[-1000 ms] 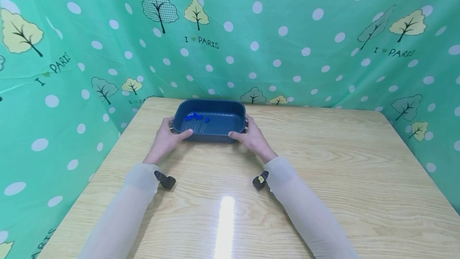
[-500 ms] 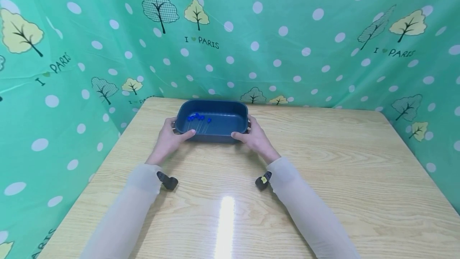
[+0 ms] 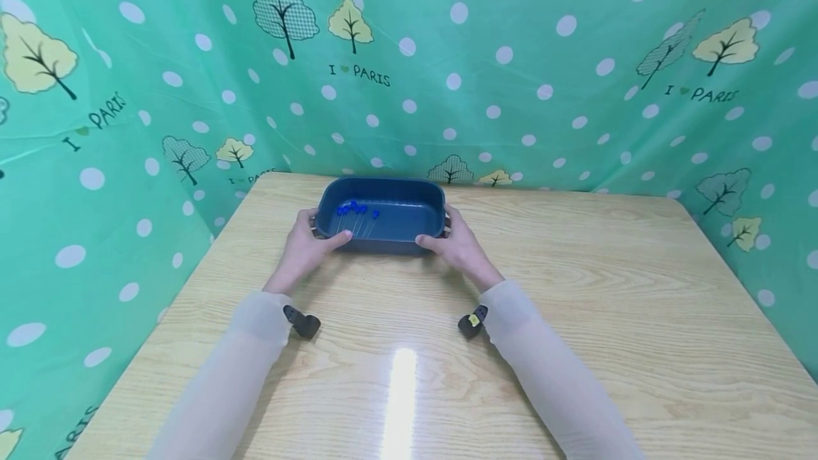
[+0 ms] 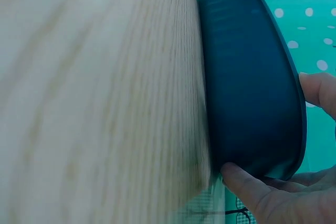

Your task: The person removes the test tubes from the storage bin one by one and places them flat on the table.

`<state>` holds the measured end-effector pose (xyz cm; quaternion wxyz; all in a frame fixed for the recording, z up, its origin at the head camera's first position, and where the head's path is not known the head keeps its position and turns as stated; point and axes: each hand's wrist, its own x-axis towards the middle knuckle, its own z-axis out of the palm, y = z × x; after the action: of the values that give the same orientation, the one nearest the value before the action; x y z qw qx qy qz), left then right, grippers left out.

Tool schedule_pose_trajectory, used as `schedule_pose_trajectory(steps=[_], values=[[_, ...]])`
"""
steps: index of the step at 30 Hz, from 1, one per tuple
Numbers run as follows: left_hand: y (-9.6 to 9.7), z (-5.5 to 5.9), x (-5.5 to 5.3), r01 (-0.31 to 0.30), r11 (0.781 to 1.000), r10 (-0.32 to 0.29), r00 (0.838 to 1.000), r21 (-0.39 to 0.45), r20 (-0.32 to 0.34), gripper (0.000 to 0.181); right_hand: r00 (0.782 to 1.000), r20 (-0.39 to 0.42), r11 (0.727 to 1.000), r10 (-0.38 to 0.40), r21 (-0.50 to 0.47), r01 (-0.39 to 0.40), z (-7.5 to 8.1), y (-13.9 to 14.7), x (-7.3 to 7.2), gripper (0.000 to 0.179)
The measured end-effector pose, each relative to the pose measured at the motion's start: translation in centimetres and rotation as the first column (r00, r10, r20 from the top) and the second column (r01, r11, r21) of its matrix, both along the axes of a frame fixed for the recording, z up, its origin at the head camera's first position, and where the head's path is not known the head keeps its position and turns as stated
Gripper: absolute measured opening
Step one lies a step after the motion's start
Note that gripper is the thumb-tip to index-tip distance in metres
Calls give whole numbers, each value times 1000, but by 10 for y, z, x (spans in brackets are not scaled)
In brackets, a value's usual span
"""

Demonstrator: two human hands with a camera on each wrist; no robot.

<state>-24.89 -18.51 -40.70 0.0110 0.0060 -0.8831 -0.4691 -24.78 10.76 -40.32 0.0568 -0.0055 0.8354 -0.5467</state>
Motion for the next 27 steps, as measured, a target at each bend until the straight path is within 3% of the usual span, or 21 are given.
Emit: schedule_pose_trajectory(steps=[27], values=[[15,1,4,8,1000,-8,1000,2,-17,97,1000,1,1000,18,-3,-18,0,16,4,94]])
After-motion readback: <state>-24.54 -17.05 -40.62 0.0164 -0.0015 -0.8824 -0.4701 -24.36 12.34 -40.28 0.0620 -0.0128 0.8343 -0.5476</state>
